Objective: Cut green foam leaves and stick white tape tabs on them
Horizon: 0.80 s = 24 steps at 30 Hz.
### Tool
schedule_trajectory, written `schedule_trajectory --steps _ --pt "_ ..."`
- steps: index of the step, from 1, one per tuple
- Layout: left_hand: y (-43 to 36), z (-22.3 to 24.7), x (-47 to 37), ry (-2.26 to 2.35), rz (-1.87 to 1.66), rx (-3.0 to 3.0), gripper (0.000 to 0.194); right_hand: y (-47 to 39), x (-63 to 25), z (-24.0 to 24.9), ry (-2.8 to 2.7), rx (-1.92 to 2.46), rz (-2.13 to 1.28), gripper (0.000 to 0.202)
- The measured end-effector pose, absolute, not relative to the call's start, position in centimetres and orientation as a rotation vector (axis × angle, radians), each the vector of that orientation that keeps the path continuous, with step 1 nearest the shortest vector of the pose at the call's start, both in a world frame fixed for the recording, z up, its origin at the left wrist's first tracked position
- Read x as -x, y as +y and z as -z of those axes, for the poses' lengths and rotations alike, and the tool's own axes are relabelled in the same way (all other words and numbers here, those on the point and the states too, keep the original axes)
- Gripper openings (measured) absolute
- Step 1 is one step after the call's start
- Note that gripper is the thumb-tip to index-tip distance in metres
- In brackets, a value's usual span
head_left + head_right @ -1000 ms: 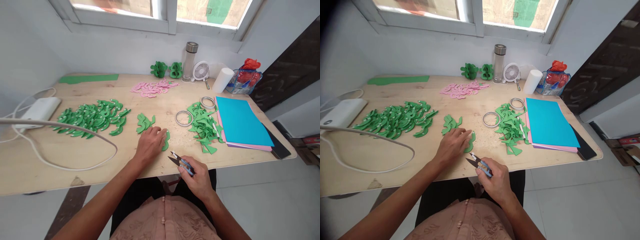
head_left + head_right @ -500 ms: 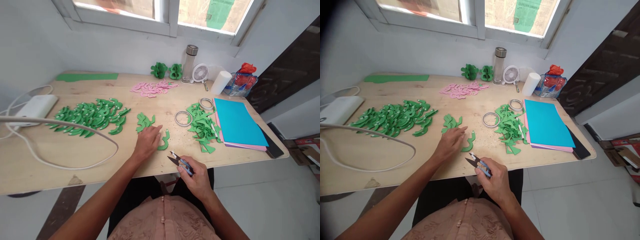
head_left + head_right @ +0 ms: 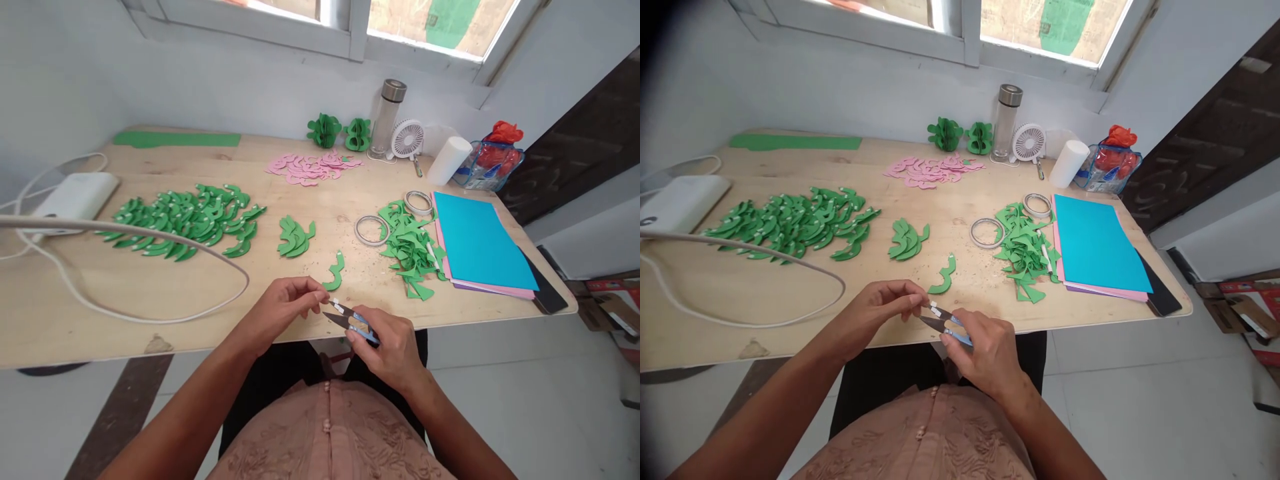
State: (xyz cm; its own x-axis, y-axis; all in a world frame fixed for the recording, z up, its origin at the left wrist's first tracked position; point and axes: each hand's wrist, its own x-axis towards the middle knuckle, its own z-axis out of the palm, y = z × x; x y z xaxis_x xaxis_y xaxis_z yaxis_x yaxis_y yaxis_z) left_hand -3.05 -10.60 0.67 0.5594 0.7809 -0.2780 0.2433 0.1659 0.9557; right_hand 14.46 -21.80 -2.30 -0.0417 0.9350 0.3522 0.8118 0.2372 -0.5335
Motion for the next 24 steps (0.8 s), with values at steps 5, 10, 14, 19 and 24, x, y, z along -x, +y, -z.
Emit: schedule_trajectory --steps 5,10,14,19,24 --pt "-10.2 -1.4 3.1 0.888 -0.358 -1.387 0.019 -21.8 -14.4 1.9 -1.972 1.583 -0.182 0.025" --pt "-9.7 -1.7 3.3 0.846 -0.312 -1.384 0.018 -21.7 -14.4 1.6 -2.01 1.568 -0.149 0.026" --pt "-9.3 -1.9 3.4 0.823 -0.265 -1.391 0.019 -21.6 -14.4 1.4 -2.056 1.552 -0.135 0.027" --pt "-9.0 -1.8 3.5 0.814 -0.188 -1.429 0.018 -21.6 -14.3 1.5 -2.081 1.558 -0.129 0.027" --pt "-9.1 -1.6 3.5 0.812 -0.184 -1.499 0.018 -21.7 -14.4 1.6 -2.083 1.564 -0.143 0.027"
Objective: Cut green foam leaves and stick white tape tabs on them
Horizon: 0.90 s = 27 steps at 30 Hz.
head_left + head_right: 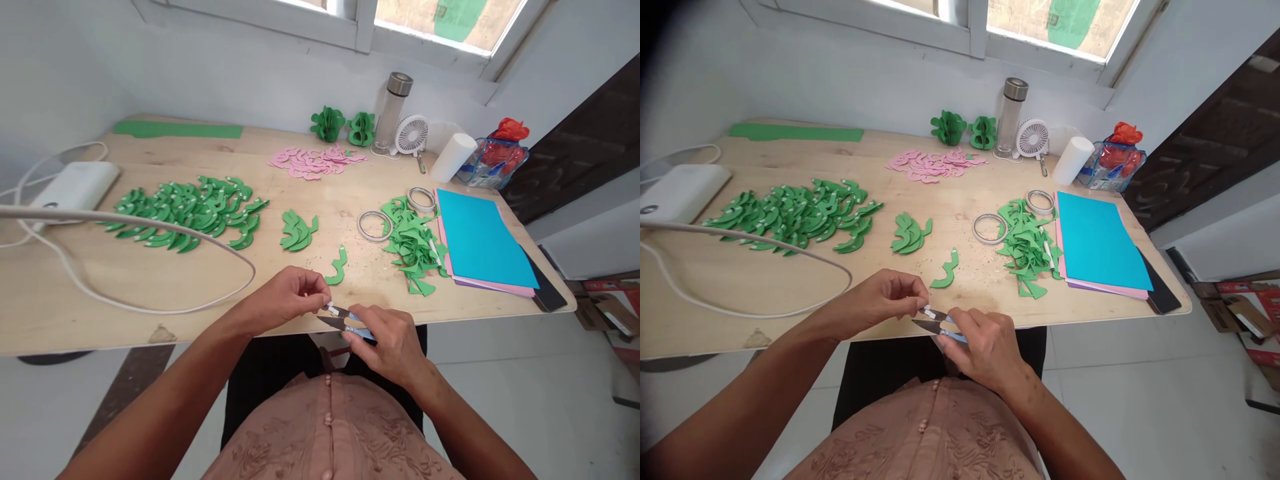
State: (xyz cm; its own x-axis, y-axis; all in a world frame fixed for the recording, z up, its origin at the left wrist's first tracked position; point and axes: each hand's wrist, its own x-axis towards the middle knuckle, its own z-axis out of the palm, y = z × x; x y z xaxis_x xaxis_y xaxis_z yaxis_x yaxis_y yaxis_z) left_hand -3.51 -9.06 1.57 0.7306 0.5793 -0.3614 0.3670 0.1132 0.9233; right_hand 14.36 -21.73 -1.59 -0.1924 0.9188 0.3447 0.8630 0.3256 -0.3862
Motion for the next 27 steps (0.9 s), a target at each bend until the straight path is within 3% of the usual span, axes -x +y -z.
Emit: schedule_trajectory --steps 12,18,27 --pt "-9.8 -0.2 3.8 0.95 -0.454 -1.508 0.017 -22.3 -14.4 2.3 -1.986 1.583 -0.289 0.025" --pt "-10.3 3.3 3.3 1.275 -0.739 -2.078 0.017 -22.8 -14.9 3.2 -1.937 1.609 -0.351 0.024" --pt "-10.2 5.6 2.6 1.17 -0.801 -2.735 0.022 -22.9 -15.5 3.5 -1.89 1.61 -0.358 0.022"
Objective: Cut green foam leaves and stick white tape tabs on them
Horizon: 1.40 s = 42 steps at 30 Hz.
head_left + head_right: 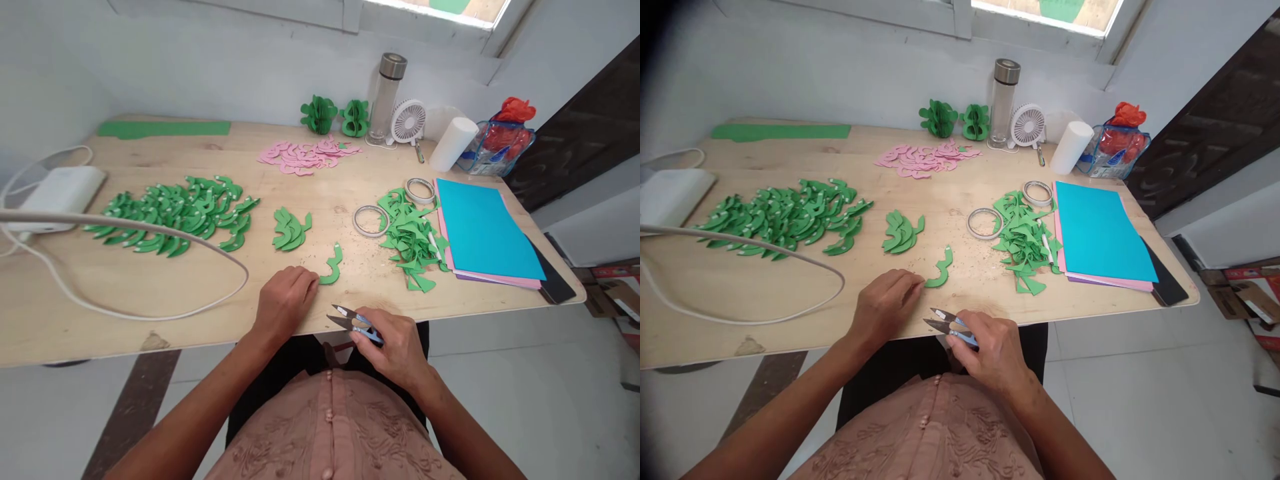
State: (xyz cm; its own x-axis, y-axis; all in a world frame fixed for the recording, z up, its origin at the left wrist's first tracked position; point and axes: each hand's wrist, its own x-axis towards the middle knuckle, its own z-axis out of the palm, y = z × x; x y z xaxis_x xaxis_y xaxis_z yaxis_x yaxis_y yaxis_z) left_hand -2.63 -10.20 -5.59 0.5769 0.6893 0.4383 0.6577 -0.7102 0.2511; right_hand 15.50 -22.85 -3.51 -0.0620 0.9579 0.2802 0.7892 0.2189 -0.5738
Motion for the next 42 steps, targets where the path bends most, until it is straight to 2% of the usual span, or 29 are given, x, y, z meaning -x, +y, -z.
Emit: schedule_trajectory --steps 13,29,42 --pt "-10.7 5.7 1.8 1.23 -0.725 -2.942 0.022 -22.8 -15.9 4.0 -1.866 1.61 -0.381 0.023" --pt "-11.6 6.3 3.3 1.242 -0.923 -2.522 0.018 -22.8 -16.1 4.5 -1.848 1.615 -0.373 0.024" --pt "-12.2 5.9 2.7 1.188 -0.679 -2.95 0.021 -22.7 -16.0 4.4 -1.828 1.611 -0.401 0.024"
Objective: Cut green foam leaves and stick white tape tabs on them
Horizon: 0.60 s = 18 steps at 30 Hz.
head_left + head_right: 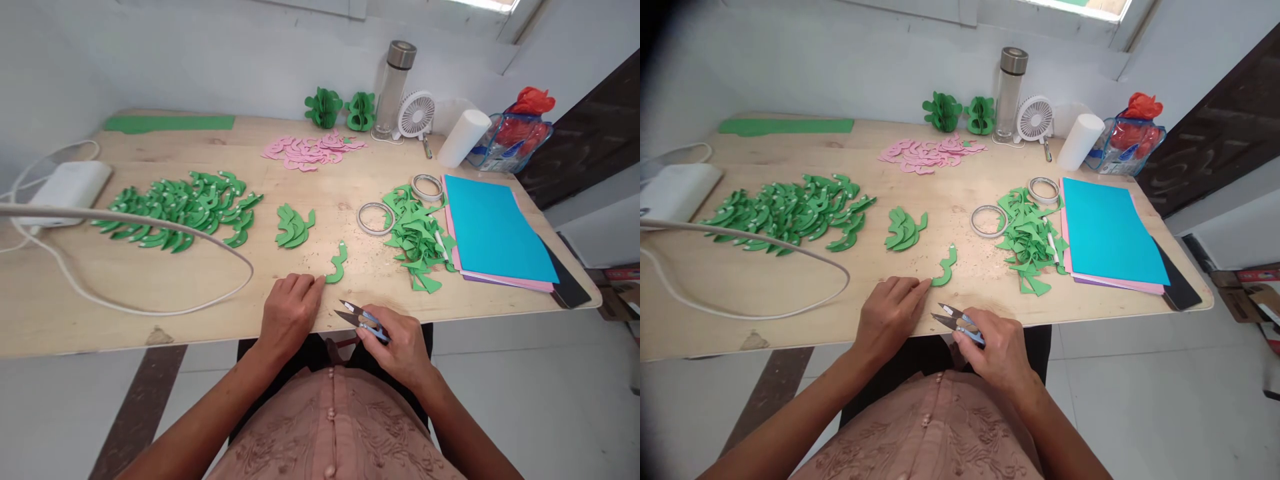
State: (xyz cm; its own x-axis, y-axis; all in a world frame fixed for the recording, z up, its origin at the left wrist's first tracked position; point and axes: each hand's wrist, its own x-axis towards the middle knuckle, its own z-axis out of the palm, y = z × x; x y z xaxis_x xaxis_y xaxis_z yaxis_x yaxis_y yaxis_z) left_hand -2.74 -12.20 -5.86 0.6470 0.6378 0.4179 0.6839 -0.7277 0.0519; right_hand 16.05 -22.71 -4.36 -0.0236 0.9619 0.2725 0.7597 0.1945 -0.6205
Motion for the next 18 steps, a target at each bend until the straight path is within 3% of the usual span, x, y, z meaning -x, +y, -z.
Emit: schedule_trajectory --steps 18 --pt "-12.71 5.02 2.44 -1.123 0.382 2.712 0.021 -22.71 -16.14 4.52 -1.833 1.607 -0.413 0.024"
